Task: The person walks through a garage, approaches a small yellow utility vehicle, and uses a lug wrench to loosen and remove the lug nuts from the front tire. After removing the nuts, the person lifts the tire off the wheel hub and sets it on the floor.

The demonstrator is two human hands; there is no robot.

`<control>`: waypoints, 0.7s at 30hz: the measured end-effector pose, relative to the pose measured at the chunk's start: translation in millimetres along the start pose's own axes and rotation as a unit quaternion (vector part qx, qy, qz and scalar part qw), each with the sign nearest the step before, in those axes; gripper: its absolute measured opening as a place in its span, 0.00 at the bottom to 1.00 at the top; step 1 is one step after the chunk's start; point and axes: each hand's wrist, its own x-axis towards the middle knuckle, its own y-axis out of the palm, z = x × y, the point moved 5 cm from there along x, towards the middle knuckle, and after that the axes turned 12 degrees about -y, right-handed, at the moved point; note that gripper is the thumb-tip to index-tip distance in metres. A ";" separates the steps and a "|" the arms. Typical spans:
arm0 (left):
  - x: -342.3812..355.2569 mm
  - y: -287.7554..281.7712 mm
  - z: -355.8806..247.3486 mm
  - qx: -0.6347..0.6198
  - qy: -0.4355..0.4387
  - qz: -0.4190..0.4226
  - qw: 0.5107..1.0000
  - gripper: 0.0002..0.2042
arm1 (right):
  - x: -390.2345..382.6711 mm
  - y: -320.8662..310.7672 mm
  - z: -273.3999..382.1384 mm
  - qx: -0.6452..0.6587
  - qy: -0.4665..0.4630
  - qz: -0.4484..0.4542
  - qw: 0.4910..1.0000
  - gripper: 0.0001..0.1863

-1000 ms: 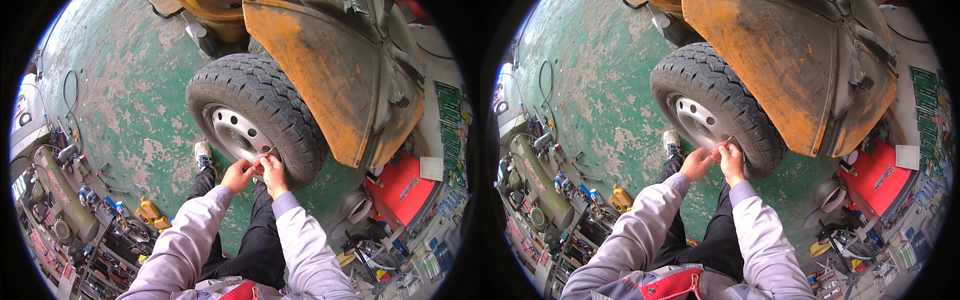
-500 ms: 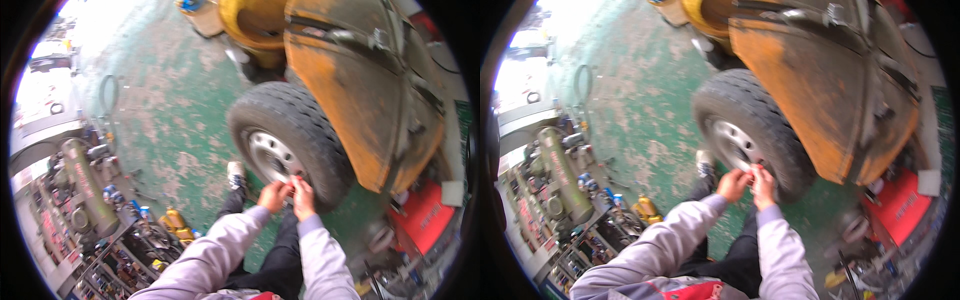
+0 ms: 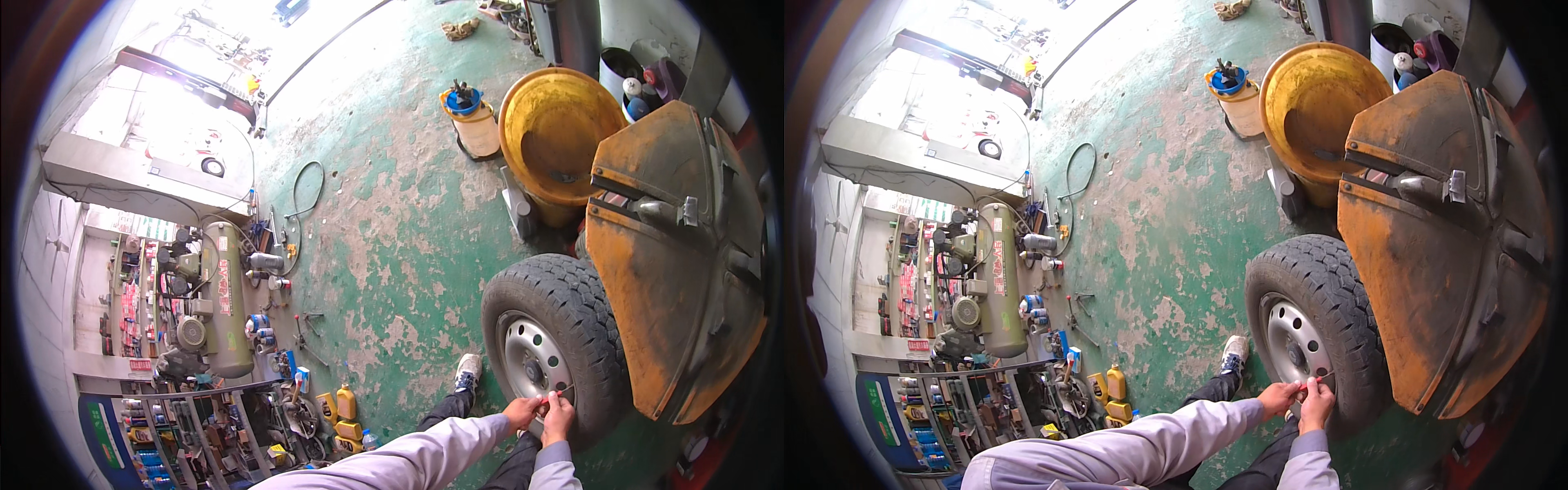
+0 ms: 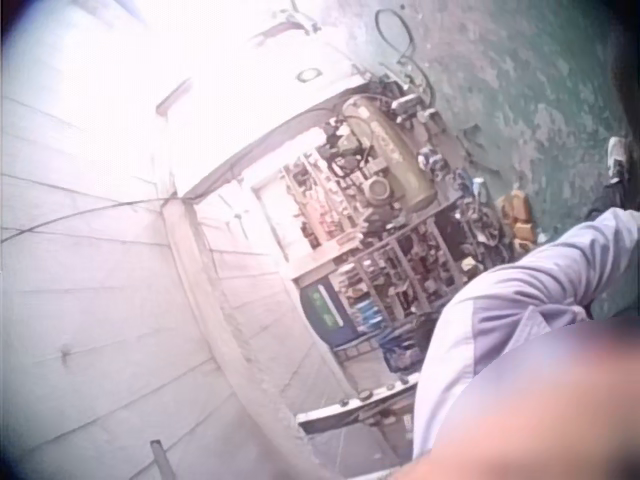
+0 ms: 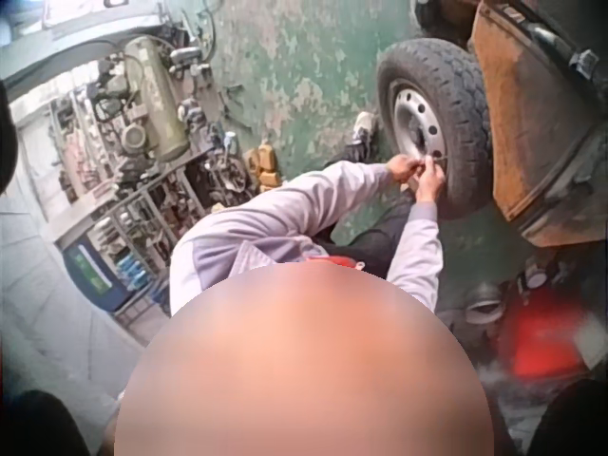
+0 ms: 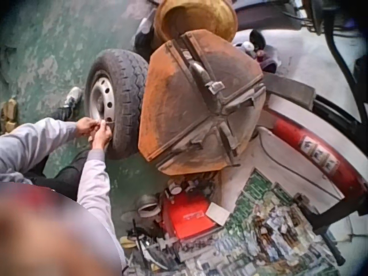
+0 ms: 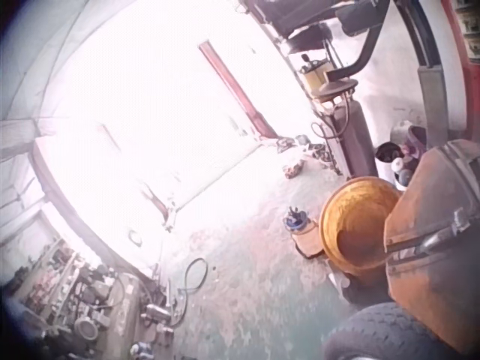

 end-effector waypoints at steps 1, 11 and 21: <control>0.4 -0.1 -2.2 0.035 0.030 -0.026 0.999 0.23 | 1.0 0.7 -0.5 0.007 -0.003 -0.006 1.000 0.14; 1.8 7.6 12.5 -0.052 -0.007 0.005 0.999 0.25 | 11.8 -2.2 -19.8 0.124 0.013 -0.009 0.992 0.16; -8.1 1.0 -9.5 0.125 0.108 -0.117 0.979 0.18 | 4.7 8.4 -10.7 0.126 0.045 0.004 0.991 0.09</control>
